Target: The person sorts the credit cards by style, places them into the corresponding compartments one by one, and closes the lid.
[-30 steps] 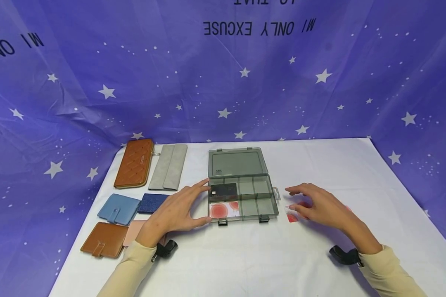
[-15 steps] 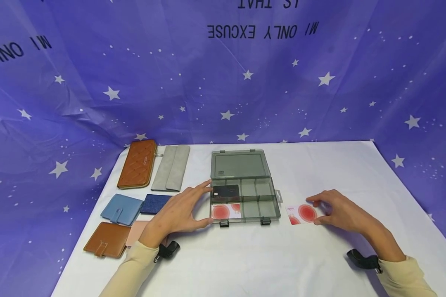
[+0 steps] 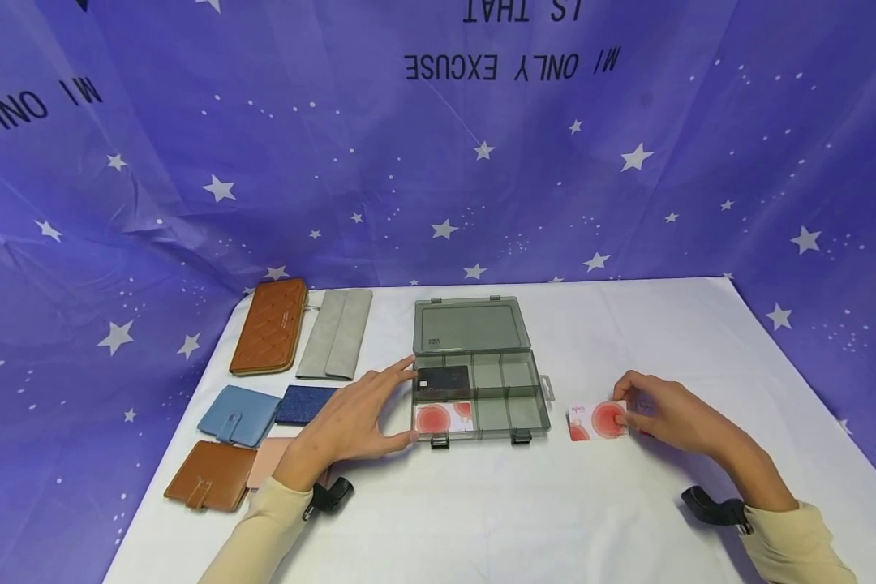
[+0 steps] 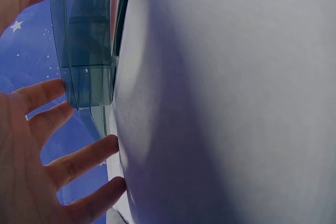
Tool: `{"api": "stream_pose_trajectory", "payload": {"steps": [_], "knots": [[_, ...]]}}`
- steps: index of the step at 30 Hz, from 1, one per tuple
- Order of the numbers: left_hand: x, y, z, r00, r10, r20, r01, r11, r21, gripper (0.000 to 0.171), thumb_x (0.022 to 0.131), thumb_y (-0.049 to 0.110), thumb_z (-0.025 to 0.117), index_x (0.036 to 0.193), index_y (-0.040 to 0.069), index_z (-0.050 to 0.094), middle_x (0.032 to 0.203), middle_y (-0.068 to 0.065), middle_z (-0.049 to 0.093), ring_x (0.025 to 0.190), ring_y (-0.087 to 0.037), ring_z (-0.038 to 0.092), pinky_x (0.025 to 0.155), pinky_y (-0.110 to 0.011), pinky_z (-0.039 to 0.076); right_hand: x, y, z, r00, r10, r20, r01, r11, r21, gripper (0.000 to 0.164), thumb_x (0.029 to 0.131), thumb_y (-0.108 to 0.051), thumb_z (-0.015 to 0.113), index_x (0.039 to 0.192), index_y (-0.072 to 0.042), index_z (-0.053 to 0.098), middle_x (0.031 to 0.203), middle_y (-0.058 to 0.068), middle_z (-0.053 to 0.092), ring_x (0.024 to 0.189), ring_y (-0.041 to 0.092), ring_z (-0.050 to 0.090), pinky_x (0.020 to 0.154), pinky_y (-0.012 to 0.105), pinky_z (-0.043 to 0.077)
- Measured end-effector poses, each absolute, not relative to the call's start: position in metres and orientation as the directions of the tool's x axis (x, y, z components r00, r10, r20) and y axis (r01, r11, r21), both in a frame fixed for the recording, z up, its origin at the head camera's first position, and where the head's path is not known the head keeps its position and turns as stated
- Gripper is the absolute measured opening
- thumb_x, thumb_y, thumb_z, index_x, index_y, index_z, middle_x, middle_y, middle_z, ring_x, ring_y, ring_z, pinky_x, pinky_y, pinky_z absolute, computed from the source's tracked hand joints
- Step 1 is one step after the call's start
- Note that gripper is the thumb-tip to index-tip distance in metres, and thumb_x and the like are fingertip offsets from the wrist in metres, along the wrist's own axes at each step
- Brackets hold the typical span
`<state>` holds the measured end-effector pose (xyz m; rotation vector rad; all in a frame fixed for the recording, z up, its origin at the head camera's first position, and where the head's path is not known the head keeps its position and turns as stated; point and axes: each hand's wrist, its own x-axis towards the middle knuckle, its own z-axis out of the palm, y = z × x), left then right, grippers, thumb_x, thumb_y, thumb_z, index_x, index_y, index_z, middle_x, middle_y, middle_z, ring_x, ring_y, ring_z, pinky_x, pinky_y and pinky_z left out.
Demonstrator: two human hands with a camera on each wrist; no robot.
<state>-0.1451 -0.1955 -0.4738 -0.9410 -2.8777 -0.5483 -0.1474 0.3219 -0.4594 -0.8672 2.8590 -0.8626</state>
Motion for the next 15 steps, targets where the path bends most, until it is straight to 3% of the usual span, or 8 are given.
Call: {"api": "stream_pose_trajectory", "payload": {"steps": [3,5,10,15], "knots": [[-0.145,-0.196,-0.474,-0.812,0.558,0.17,0.582,0.752,0.31,0.092,0.088,0.065,0.076,0.161,0.017,0.049,0.176,0.006,0.033,0.134,-0.028,0.061,0.095,-0.047,0.058,-0.143,0.326,-0.452,-0.859,-0.5,0.11,-0.468,0.68,-0.565,0.026,0.097,-0.012,0.081,0.107,-0.027,0.063,0.096,-0.015,0.07,0.089,0.002,0.069,0.077,0.028,0.052],[-0.144,-0.196,-0.473,-0.812,0.558,0.171,0.582,0.752,0.308,0.092,0.088,0.065,0.076,0.161,0.016,0.05,0.175,0.006,0.033,0.135,-0.028,0.061,0.098,-0.048,0.057,-0.142,0.326,-0.446,-0.865,-0.483,0.139,-0.473,0.688,-0.55,0.026,0.097,-0.012,0.081,0.107,-0.028,0.064,0.101,-0.016,0.072,0.101,0.004,0.071,0.082,0.026,0.054],[-0.145,-0.196,-0.473,-0.809,0.565,0.163,0.585,0.747,0.314,0.093,0.088,0.065,0.075,0.162,0.015,0.049,0.176,0.003,0.033,0.144,-0.031,0.055,0.113,-0.051,0.05,-0.14,0.312,-0.424,-0.881,-0.422,0.212,-0.468,0.717,-0.517,0.024,0.097,-0.013,0.082,0.109,-0.029,0.068,0.105,-0.017,0.075,0.104,0.006,0.073,0.087,0.02,0.051],[-0.145,-0.195,-0.472,-0.805,0.569,0.167,0.59,0.739,0.325,0.092,0.088,0.064,0.076,0.162,0.015,0.049,0.176,0.004,0.033,0.143,-0.03,0.056,0.11,-0.051,0.051,-0.142,0.282,-0.406,-0.878,-0.416,0.234,-0.472,0.677,-0.565,0.021,0.099,-0.013,0.08,0.111,-0.027,0.07,0.103,-0.018,0.076,0.102,0.004,0.073,0.089,0.017,0.052]]}}
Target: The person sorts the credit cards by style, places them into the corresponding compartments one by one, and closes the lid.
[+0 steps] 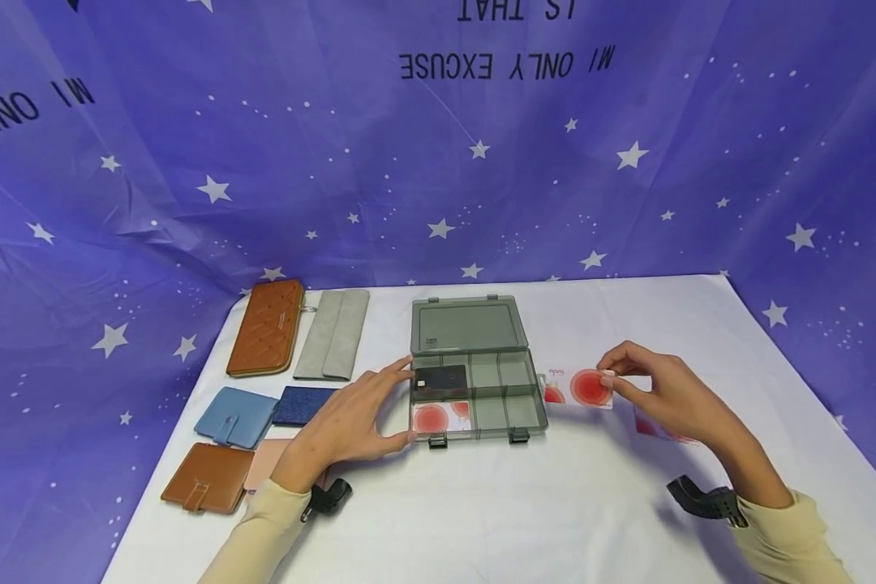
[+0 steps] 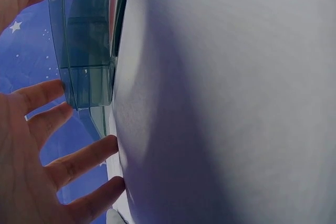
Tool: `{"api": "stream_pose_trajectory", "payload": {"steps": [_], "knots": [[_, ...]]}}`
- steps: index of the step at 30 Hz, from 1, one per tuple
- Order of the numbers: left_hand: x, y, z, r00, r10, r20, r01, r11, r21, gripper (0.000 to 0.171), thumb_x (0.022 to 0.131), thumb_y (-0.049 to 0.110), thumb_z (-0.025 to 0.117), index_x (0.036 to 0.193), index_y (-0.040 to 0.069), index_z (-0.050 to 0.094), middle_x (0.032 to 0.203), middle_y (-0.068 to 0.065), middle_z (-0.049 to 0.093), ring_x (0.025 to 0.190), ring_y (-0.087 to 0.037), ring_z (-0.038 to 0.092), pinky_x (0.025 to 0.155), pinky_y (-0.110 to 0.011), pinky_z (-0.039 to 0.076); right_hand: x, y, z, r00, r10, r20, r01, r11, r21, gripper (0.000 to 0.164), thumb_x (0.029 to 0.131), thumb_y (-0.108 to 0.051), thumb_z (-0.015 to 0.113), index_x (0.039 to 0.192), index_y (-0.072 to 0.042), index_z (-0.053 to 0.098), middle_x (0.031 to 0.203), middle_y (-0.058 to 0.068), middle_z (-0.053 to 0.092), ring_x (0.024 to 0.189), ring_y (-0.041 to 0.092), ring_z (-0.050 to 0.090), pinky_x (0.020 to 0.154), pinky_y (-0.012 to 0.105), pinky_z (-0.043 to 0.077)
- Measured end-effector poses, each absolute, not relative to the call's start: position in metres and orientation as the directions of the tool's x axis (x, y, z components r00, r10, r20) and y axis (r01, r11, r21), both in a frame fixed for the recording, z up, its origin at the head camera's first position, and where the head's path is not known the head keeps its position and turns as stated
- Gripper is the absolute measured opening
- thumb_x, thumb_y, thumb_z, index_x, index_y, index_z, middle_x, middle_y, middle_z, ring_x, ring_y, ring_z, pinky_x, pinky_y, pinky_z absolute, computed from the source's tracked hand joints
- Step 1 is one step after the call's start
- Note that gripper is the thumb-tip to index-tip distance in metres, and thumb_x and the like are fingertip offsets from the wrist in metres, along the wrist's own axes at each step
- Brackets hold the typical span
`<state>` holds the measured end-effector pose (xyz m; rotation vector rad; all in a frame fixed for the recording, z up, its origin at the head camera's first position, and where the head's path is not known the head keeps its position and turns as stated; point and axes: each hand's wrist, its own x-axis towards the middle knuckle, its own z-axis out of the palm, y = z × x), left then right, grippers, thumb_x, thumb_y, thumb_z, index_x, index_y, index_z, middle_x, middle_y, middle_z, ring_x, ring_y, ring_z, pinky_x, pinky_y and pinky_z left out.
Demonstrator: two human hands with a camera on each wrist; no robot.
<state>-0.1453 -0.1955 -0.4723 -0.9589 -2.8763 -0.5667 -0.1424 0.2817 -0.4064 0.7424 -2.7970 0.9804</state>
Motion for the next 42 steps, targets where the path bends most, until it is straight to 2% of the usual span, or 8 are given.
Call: {"api": "stream_pose_trajectory", "payload": {"steps": [5,12,15,19,26,30,37,42], "knots": [[-0.145,-0.196,-0.472,-0.807,0.567,0.168,0.587,0.737,0.335,0.093,0.088,0.064,0.076,0.163,0.015,0.048,0.176,0.004,0.031,0.145,-0.028,0.054,0.115,-0.052,0.048,-0.149,0.24,-0.404,-0.862,-0.452,0.228,-0.481,0.591,-0.648,0.016,0.1,-0.012,0.079,0.111,-0.021,0.071,0.098,-0.014,0.075,0.094,0.006,0.074,0.087,0.025,0.059],[-0.146,-0.194,-0.474,-0.806,0.564,0.179,0.59,0.742,0.317,0.092,0.088,0.065,0.076,0.161,0.017,0.049,0.176,0.006,0.033,0.133,-0.025,0.061,0.094,-0.046,0.058,-0.152,0.184,-0.416,-0.845,-0.491,0.21,-0.482,0.531,-0.697,0.014,0.1,-0.011,0.079,0.109,-0.018,0.071,0.094,-0.012,0.075,0.088,0.007,0.072,0.081,0.031,0.062],[-0.146,-0.194,-0.475,-0.807,0.563,0.177,0.588,0.742,0.321,0.091,0.088,0.064,0.076,0.161,0.017,0.049,0.176,0.006,0.033,0.133,-0.025,0.061,0.093,-0.046,0.058,-0.15,0.167,-0.425,-0.841,-0.502,0.203,-0.486,0.534,-0.692,0.013,0.1,-0.011,0.078,0.11,-0.017,0.072,0.093,-0.011,0.075,0.086,0.006,0.071,0.077,0.03,0.061],[-0.146,-0.193,-0.475,-0.805,0.567,0.173,0.59,0.738,0.328,0.091,0.088,0.064,0.076,0.161,0.016,0.049,0.176,0.006,0.033,0.136,-0.029,0.06,0.099,-0.048,0.057,-0.146,0.148,-0.439,-0.841,-0.504,0.197,-0.488,0.547,-0.681,0.012,0.1,-0.013,0.078,0.111,-0.017,0.073,0.092,-0.011,0.075,0.084,0.004,0.071,0.075,0.03,0.061],[-0.146,-0.195,-0.473,-0.815,0.555,0.167,0.577,0.747,0.332,0.092,0.087,0.065,0.077,0.161,0.016,0.049,0.176,0.007,0.031,0.14,-0.031,0.057,0.106,-0.05,0.054,-0.14,0.128,-0.463,-0.84,-0.495,0.222,-0.514,0.596,-0.617,0.014,0.099,-0.016,0.08,0.109,-0.022,0.073,0.091,-0.016,0.075,0.082,-0.001,0.07,0.074,0.027,0.059],[-0.146,-0.194,-0.473,-0.816,0.557,0.156,0.575,0.748,0.333,0.093,0.088,0.065,0.076,0.162,0.017,0.048,0.177,0.007,0.03,0.143,-0.032,0.055,0.11,-0.052,0.052,-0.135,0.122,-0.469,-0.83,-0.497,0.252,-0.542,0.618,-0.569,0.015,0.1,-0.019,0.079,0.112,-0.024,0.073,0.095,-0.016,0.076,0.084,-0.001,0.071,0.074,0.029,0.057],[-0.145,-0.194,-0.473,-0.821,0.55,0.15,0.566,0.756,0.329,0.092,0.088,0.065,0.076,0.162,0.018,0.048,0.176,0.009,0.031,0.138,-0.03,0.058,0.1,-0.05,0.057,-0.127,0.116,-0.472,-0.827,-0.498,0.26,-0.561,0.699,-0.443,0.025,0.103,-0.034,0.075,0.126,-0.024,0.076,0.109,-0.006,0.072,0.083,0.008,0.067,0.07,0.031,0.054],[-0.145,-0.194,-0.474,-0.828,0.541,0.146,0.556,0.762,0.332,0.093,0.088,0.067,0.074,0.163,0.018,0.047,0.176,0.011,0.03,0.139,-0.032,0.058,0.101,-0.052,0.056,-0.123,0.112,-0.472,-0.825,-0.522,0.218,-0.563,0.721,-0.404,0.038,0.106,-0.038,0.069,0.138,-0.018,0.074,0.116,0.0,0.07,0.086,0.013,0.068,0.07,0.033,0.055]]}}
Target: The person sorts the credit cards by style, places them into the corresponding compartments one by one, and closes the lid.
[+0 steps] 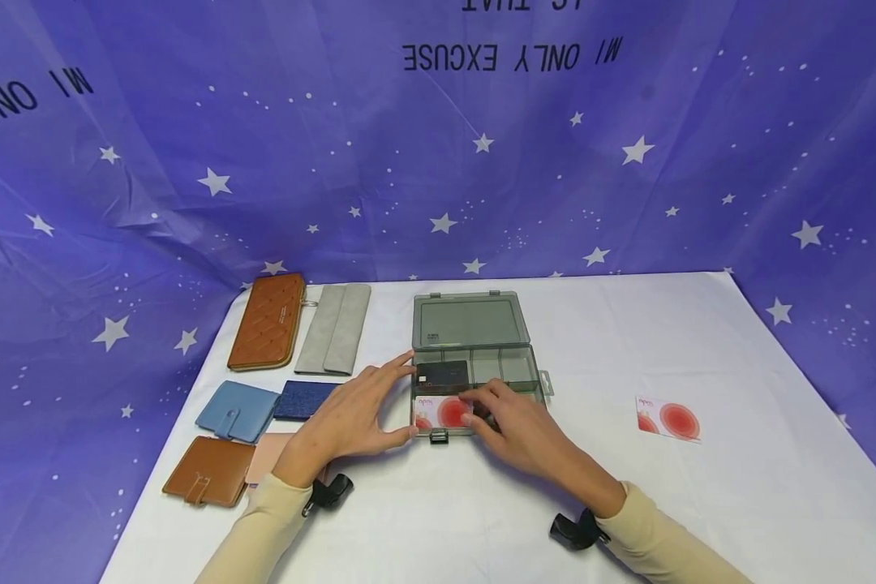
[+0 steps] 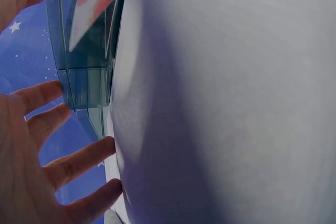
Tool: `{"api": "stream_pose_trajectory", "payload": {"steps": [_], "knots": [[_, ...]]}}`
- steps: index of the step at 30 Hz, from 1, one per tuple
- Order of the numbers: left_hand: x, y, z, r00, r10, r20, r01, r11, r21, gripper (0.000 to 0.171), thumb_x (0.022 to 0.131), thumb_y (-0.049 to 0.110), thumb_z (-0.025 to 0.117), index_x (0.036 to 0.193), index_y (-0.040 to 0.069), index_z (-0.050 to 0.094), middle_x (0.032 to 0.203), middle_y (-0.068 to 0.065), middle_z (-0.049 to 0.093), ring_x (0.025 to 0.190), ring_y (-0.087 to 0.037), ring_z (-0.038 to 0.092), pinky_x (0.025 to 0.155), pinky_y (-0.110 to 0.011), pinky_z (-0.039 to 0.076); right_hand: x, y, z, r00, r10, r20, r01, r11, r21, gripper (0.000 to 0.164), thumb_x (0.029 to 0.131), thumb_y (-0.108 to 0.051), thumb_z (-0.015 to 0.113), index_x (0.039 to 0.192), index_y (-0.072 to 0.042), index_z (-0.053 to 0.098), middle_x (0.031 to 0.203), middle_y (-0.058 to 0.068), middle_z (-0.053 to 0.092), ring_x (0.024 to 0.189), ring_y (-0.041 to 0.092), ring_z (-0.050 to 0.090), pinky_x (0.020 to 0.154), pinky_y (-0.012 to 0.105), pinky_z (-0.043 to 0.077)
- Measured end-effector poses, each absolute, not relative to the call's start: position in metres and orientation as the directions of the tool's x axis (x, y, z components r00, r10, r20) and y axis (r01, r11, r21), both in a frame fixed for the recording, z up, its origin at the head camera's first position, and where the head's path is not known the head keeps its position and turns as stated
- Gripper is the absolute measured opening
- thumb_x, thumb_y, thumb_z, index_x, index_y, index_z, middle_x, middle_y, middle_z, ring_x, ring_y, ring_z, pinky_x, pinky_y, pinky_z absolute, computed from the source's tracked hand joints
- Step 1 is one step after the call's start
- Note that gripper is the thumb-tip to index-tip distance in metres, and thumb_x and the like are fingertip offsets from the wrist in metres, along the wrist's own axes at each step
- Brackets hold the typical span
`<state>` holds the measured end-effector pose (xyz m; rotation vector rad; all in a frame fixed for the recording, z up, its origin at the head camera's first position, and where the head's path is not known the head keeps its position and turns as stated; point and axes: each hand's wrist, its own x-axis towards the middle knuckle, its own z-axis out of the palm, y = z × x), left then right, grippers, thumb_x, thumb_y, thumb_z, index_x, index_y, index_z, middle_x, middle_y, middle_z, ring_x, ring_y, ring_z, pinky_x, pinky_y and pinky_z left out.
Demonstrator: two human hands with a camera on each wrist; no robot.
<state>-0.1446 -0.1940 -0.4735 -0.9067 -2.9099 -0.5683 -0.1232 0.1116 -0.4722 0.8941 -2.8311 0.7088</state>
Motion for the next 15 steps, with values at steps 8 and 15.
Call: {"api": "stream_pose_trajectory", "payload": {"steps": [8,15], "knots": [[-0.145,-0.194,-0.475,-0.824,0.543,0.163,0.565,0.763,0.314,0.093,0.089,0.07,0.073,0.163,0.018,0.048,0.176,0.01,0.03,0.134,-0.027,0.06,0.096,-0.048,0.058,-0.118,0.112,-0.468,-0.815,-0.55,0.184,-0.575,0.726,-0.378,0.041,0.113,-0.036,0.055,0.144,-0.015,0.071,0.131,0.005,0.074,0.119,0.025,0.072,0.095,0.048,0.059],[-0.145,-0.194,-0.474,-0.817,0.55,0.176,0.576,0.758,0.307,0.093,0.088,0.069,0.074,0.162,0.018,0.048,0.176,0.007,0.032,0.132,-0.026,0.061,0.089,-0.045,0.059,-0.119,0.125,-0.457,-0.82,-0.549,0.161,-0.559,0.71,-0.429,0.037,0.113,-0.034,0.056,0.143,-0.018,0.071,0.133,0.004,0.074,0.12,0.025,0.071,0.097,0.05,0.058]]}}
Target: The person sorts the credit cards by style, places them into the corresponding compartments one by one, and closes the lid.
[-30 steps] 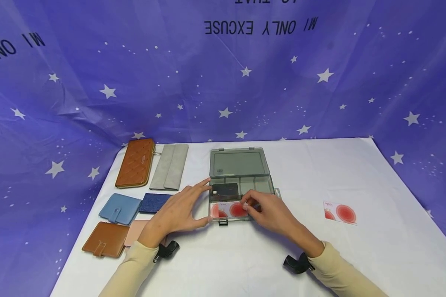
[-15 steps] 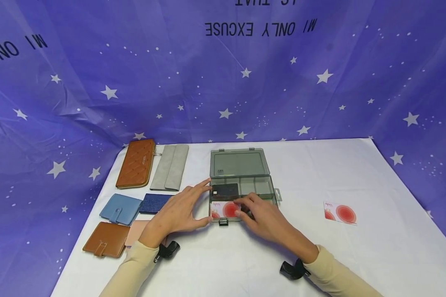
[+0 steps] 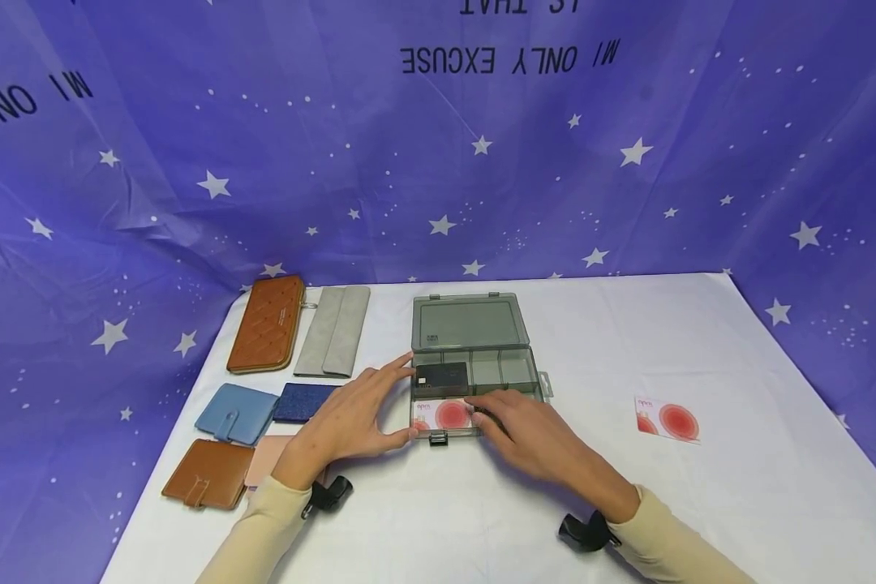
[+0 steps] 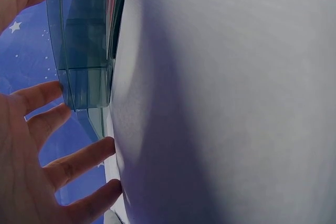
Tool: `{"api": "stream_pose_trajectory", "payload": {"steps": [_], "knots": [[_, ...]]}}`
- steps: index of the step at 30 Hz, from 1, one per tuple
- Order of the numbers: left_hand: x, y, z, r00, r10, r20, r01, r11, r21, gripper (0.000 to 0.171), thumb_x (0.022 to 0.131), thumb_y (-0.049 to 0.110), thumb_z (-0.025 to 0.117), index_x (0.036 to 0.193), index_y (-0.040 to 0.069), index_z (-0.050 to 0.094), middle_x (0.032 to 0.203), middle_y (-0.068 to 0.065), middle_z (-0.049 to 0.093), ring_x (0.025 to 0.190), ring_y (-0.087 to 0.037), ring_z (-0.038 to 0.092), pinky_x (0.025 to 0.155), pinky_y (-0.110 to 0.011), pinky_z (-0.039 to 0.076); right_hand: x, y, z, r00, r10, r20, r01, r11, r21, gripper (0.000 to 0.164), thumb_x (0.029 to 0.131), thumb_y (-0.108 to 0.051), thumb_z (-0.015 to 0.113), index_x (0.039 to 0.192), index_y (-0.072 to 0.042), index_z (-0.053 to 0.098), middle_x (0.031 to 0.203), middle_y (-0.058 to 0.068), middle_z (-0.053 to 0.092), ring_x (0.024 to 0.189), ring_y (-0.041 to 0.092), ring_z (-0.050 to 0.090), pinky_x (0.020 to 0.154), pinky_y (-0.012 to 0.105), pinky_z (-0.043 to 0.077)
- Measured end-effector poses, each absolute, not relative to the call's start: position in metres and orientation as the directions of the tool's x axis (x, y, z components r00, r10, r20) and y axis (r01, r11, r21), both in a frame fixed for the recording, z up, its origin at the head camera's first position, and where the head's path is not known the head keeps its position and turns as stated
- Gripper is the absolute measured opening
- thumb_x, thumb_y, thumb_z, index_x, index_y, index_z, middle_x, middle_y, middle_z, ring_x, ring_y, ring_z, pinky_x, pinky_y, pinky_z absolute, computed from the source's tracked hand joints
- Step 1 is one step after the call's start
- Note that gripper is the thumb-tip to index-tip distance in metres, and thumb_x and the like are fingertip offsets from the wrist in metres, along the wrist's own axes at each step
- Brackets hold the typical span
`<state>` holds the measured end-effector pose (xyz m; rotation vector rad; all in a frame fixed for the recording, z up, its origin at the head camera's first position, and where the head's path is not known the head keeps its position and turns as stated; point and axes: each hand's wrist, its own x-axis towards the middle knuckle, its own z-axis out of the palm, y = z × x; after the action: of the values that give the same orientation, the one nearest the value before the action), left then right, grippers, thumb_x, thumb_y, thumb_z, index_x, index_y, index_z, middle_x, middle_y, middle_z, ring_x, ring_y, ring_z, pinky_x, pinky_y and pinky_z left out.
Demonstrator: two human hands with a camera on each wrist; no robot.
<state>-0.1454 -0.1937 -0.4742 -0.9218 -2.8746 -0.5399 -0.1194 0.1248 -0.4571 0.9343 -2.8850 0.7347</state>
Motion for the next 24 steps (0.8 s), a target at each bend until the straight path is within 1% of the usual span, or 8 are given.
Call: {"api": "stream_pose_trajectory", "payload": {"steps": [3,5,6,7,9,14,18,24], "knots": [[-0.145,-0.193,-0.474,-0.815,0.552,0.178,0.579,0.756,0.306,0.093,0.089,0.069,0.074,0.162,0.018,0.049,0.176,0.007,0.033,0.131,-0.026,0.061,0.087,-0.044,0.059,-0.123,0.144,-0.444,-0.814,-0.551,0.182,-0.563,0.675,-0.477,0.035,0.111,-0.028,0.061,0.143,-0.018,0.07,0.134,0.001,0.073,0.12,0.022,0.07,0.097,0.049,0.058],[-0.145,-0.193,-0.475,-0.815,0.55,0.179,0.578,0.757,0.305,0.093,0.089,0.069,0.073,0.162,0.017,0.049,0.176,0.007,0.033,0.133,-0.027,0.06,0.091,-0.046,0.059,-0.128,0.161,-0.437,-0.81,-0.548,0.209,-0.57,0.651,-0.502,0.035,0.108,-0.023,0.066,0.143,-0.016,0.069,0.134,0.001,0.072,0.118,0.021,0.071,0.097,0.049,0.057],[-0.145,-0.193,-0.475,-0.816,0.549,0.179,0.577,0.757,0.307,0.093,0.089,0.068,0.074,0.162,0.017,0.049,0.176,0.007,0.032,0.134,-0.027,0.06,0.094,-0.047,0.058,-0.13,0.17,-0.434,-0.808,-0.543,0.228,-0.575,0.643,-0.506,0.035,0.107,-0.022,0.068,0.142,-0.015,0.07,0.133,0.001,0.073,0.116,0.021,0.071,0.096,0.049,0.057],[-0.145,-0.193,-0.475,-0.816,0.549,0.178,0.576,0.757,0.307,0.093,0.089,0.068,0.074,0.162,0.017,0.049,0.176,0.007,0.032,0.134,-0.027,0.06,0.095,-0.047,0.058,-0.132,0.18,-0.432,-0.808,-0.536,0.247,-0.579,0.641,-0.504,0.035,0.106,-0.02,0.071,0.141,-0.014,0.07,0.133,0.0,0.073,0.118,0.021,0.071,0.097,0.05,0.057],[-0.145,-0.193,-0.476,-0.816,0.55,0.178,0.577,0.758,0.305,0.093,0.088,0.068,0.074,0.162,0.017,0.049,0.176,0.007,0.032,0.136,-0.028,0.059,0.097,-0.048,0.058,-0.136,0.2,-0.431,-0.809,-0.52,0.275,-0.582,0.639,-0.503,0.036,0.103,-0.017,0.074,0.139,-0.012,0.07,0.132,0.001,0.074,0.115,0.022,0.071,0.095,0.05,0.058],[-0.145,-0.193,-0.477,-0.812,0.553,0.186,0.583,0.753,0.306,0.092,0.089,0.068,0.074,0.162,0.018,0.049,0.176,0.006,0.033,0.132,-0.025,0.061,0.089,-0.045,0.059,-0.142,0.249,-0.433,-0.846,-0.455,0.277,-0.531,0.673,-0.516,0.04,0.098,-0.012,0.081,0.137,-0.014,0.071,0.133,0.003,0.075,0.11,0.023,0.073,0.093,0.047,0.059],[-0.144,-0.193,-0.477,-0.81,0.555,0.191,0.586,0.749,0.308,0.091,0.089,0.066,0.074,0.162,0.018,0.048,0.176,0.006,0.032,0.129,-0.024,0.061,0.087,-0.044,0.059,-0.142,0.287,-0.442,-0.875,-0.409,0.258,-0.484,0.715,-0.505,0.043,0.096,-0.013,0.083,0.137,-0.012,0.071,0.13,0.004,0.076,0.109,0.026,0.073,0.092,0.039,0.058],[-0.144,-0.193,-0.476,-0.815,0.549,0.183,0.578,0.752,0.318,0.091,0.089,0.065,0.075,0.162,0.018,0.049,0.176,0.008,0.031,0.131,-0.025,0.061,0.093,-0.047,0.058,-0.137,0.337,-0.457,-0.922,-0.346,0.174,-0.386,0.782,-0.49,0.049,0.093,-0.021,0.087,0.138,-0.011,0.071,0.123,0.007,0.078,0.111,0.034,0.074,0.089,0.033,0.06]]}}
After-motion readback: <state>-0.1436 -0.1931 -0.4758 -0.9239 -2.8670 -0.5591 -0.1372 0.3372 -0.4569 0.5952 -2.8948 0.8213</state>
